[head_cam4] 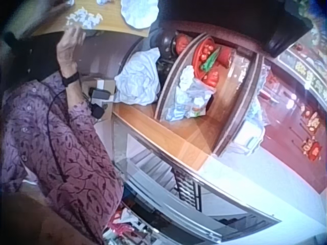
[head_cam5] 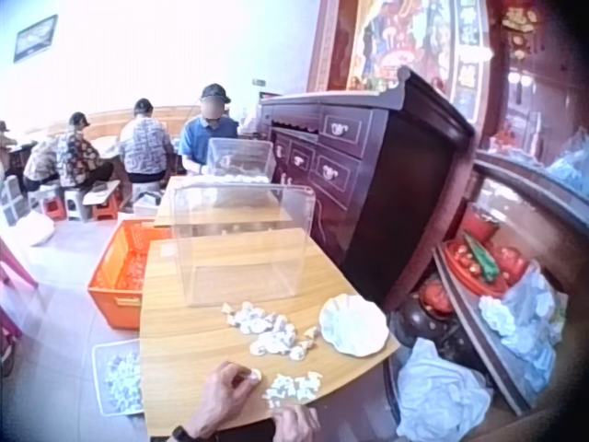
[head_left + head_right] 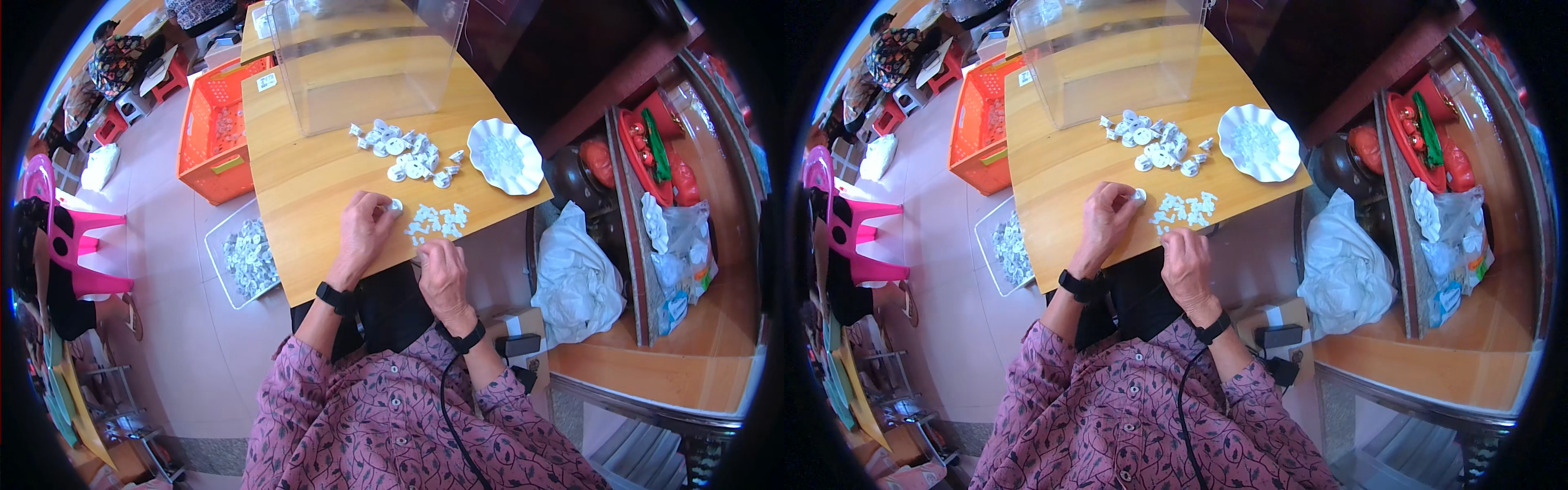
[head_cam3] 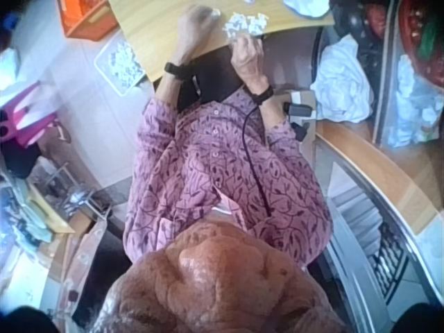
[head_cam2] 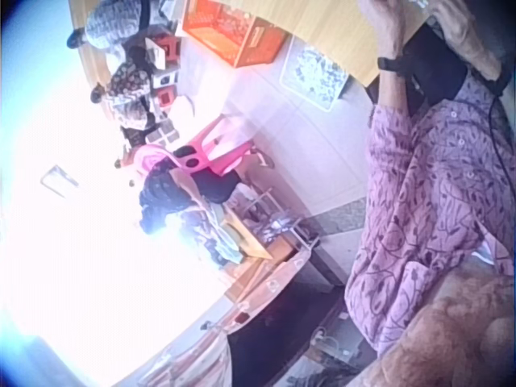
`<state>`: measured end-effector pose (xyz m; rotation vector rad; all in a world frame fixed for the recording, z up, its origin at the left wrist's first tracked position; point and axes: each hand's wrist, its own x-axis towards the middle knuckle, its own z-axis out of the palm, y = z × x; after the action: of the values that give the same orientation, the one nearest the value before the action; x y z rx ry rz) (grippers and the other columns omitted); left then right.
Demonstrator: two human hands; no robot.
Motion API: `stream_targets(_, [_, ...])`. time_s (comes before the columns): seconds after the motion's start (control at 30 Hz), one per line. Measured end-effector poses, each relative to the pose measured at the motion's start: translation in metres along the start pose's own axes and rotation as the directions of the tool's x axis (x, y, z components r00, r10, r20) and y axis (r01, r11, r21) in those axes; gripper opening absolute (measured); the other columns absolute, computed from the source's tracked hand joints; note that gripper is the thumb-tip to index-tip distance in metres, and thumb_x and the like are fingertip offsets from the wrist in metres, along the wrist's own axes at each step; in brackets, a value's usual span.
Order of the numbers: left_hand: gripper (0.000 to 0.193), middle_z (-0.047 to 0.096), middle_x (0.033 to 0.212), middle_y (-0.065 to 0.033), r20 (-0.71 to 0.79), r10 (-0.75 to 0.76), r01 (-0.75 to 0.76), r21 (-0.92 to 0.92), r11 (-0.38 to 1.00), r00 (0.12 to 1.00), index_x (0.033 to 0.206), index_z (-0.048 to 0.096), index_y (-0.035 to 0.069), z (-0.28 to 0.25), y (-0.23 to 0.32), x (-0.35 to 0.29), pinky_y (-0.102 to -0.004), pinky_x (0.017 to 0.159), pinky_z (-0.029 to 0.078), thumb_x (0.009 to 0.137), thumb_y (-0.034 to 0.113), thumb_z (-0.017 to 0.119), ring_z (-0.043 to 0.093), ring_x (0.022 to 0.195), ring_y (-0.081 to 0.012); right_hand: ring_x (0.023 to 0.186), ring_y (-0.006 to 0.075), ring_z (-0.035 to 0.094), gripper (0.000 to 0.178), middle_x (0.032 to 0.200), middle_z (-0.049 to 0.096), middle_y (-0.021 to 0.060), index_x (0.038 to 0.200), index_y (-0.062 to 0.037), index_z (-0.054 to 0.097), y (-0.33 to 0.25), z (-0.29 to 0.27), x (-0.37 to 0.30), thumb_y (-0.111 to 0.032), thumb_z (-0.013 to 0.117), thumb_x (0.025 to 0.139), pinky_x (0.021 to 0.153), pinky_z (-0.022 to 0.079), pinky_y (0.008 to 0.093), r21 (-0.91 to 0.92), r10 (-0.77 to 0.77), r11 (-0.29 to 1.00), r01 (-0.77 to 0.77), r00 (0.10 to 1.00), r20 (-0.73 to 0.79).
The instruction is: Assembling and sorting small white plastic components at a workstation.
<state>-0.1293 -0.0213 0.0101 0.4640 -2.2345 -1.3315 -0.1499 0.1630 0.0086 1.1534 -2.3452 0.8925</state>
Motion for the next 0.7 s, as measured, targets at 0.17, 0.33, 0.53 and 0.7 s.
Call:
stream_targets(0.17, [0.017, 0.07, 0.102, -0.0092, 0.138, -0.233, 0.267, -0.608, 0.748, 0.963, 0.105, 0.067, 0.0, -0.018, -0.003, -0.025, -0.0286, 0.077, 0.056, 0.093, 0.011, 0.071, 0.069, 0.087, -0.0164, 0.088, 0.0337, 0.06, 0.012, 0.095, 0.06, 0.0123, 0.096, -0.0044, 0.058, -0.003, 0.003, 0.003, 0.0, 0.066, 0.088, 0.076, 0.047, 0.0435, 0.127, 0.117, 0.986, -0.107, 0.991, -0.071])
stream_targets(0.33, [0.025, 0.069, 0.111, -0.0132, 0.299, -0.252, 0.363, -0.893, 0.265, 0.92, 0.12, 0.062, -0.001, -0.037, 0.016, -0.05, -0.0295, 0.083, 0.056, 0.099, 0.012, 0.064, 0.069, 0.093, -0.0197, 0.081, 0.0278, 0.064, 0.01, 0.092, 0.061, 0.0142, 0.098, -0.0001, 0.058, -0.02, -0.01, 0.006, -0.002, 0.065, 0.091, 0.07, 0.052, 0.0385, 0.403, 0.368, 0.836, -0.374, 0.925, 0.094])
stream_targets(0.53, [0.036, 0.065, 0.119, -0.0208, 0.403, -0.178, 0.405, -0.914, -0.025, 0.898, 0.136, 0.053, -0.001, -0.037, 0.007, -0.076, -0.0305, 0.085, 0.059, 0.102, 0.012, 0.057, 0.068, 0.097, -0.0234, 0.085, 0.0225, 0.065, 0.009, 0.099, 0.064, 0.0145, 0.096, 0.0009, 0.061, -0.044, -0.022, 0.018, -0.004, 0.067, 0.092, 0.073, 0.054, 0.033, 0.581, 0.405, 0.7, -0.415, 0.901, 0.155])
stream_targets(0.7, [0.036, 0.067, 0.116, -0.0145, 0.417, -0.165, 0.416, -0.908, -0.043, 0.894, 0.134, 0.056, -0.001, -0.034, 0.009, -0.086, -0.0304, 0.082, 0.06, 0.102, 0.016, 0.059, 0.07, 0.096, -0.0218, 0.099, 0.0266, 0.063, 0.01, 0.108, 0.062, 0.0171, 0.094, 0.0015, 0.061, -0.056, -0.028, 0.025, -0.005, 0.068, 0.091, 0.085, 0.052, 0.0362, 0.607, 0.323, 0.712, -0.352, 0.932, 0.163])
